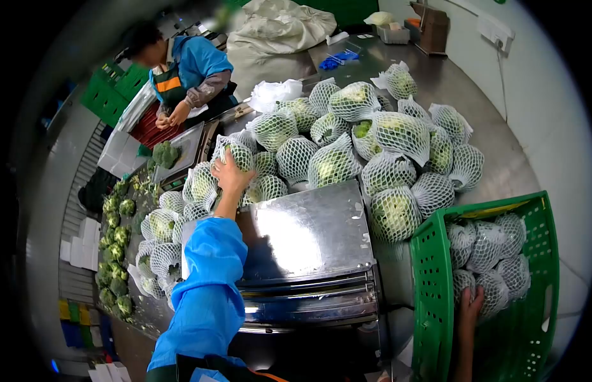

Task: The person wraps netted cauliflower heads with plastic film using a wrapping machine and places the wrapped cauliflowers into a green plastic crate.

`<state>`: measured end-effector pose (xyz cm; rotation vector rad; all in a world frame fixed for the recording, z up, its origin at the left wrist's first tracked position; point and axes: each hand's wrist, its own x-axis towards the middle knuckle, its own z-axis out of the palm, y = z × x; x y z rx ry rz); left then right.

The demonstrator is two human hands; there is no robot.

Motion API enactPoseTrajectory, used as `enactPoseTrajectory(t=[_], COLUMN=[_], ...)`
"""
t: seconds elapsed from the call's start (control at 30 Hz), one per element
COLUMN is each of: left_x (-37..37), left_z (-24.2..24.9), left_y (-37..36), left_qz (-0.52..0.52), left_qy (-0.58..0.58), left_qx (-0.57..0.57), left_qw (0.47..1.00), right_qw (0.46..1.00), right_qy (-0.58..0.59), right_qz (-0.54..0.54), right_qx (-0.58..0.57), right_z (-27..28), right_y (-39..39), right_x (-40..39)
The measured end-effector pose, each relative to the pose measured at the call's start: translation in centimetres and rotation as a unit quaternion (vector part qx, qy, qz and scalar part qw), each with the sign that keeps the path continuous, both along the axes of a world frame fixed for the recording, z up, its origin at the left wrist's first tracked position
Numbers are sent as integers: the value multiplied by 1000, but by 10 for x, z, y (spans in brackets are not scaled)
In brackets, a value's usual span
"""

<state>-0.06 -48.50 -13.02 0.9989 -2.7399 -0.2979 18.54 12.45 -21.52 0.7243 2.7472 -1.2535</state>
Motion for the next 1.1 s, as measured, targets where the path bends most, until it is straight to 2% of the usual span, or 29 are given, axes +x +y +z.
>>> enactPoseTrajectory(t=[0.07, 0.17, 0.2, 0.23, 0.27, 0.3, 0.37, 0.4, 0.43, 0.47, 0.53, 0.57, 0.6, 0.63, 0.7, 0.73, 0.77, 0.83, 0.87, 0.9, 0.93, 0.97, 1.03, 1.1], left_x=[8, 32, 56, 78, 102, 127, 175, 192, 205, 219, 238, 253, 275, 297, 347, 358, 370, 368, 360, 353, 353, 360, 389, 409], left_z=[4, 20, 52, 75, 105, 128, 142, 132, 122, 110, 105, 113, 124, 128, 114, 91, 60, 31, 25, 23, 24, 55, 61, 92], left_y=[-11, -40, -32, -33, -25, -14, 16, 29, 39, 45, 47, 45, 41, 35, 14, 7, 2, 8, 5, 2, -4, -4, -20, -26], left_qz=[-33, -141, -217, -327, -418, -504, -554, -578, -599, -600, -590, -569, -545, -518, -310, -258, -207, -217, -227, -239, -228, -173, -180, -159], left_qy=[65, 159, 151, 145, 106, 60, -17, -35, -49, -14, 29, 57, 84, 110, 38, 0, -51, 15, 52, 92, 75, 59, 99, 147], left_qx=[14, 45, 40, -13, -86, -153, -172, -186, -204, -224, -250, -173, -92, -8, -81, -113, -143, -179, -103, -26, 83, 315, 413, 606], left_qw=[997, 976, 964, 934, 898, 848, 814, 794, 772, 768, 767, 802, 829, 848, 946, 960, 967, 960, 967, 966, 967, 931, 887, 766], right_qw=[1000, 984, 922, 965, 991, 1000, 988, 970, 952, 928, 894, 848, 803, 827, 854, 831, 863, 830, 844, 881, 909, 927, 922, 885], right_qy=[-12, -137, -29, -13, -1, 4, 136, 209, 224, 241, 178, 242, 341, 314, 253, 263, 163, 240, 249, 210, 171, 132, 32, 72], right_qz=[25, 23, 320, 222, 120, 14, 65, 96, 151, 248, 379, 470, 478, 440, 363, 345, 357, 386, 372, 367, 358, 348, 316, 340], right_qx=[-5, -115, 217, 138, 56, -26, -13, -84, -140, -141, -156, 29, 99, 157, 275, 347, 317, 324, 295, 211, 127, 43, -222, -311], right_z=[7, 83, 8, 36, 87, 131, 185, 206, 228, 232, 215, 206, 178, 171, 158, 138, 138, 110, 113, 114, 114, 115, 149, 189], right_y=[2, -21, 69, 63, 45, 24, -25, -75, -130, -176, -254, -278, -286, -284, -266, -259, -271, -289, -299, -297, -288, -281, -266, -248], right_x=[2, 3, 6, 6, 9, 13, 11, 11, 14, 14, 19, 21, 15, 17, 26, 29, 39, 45, 46, 44, 42, 38, 56, 60])
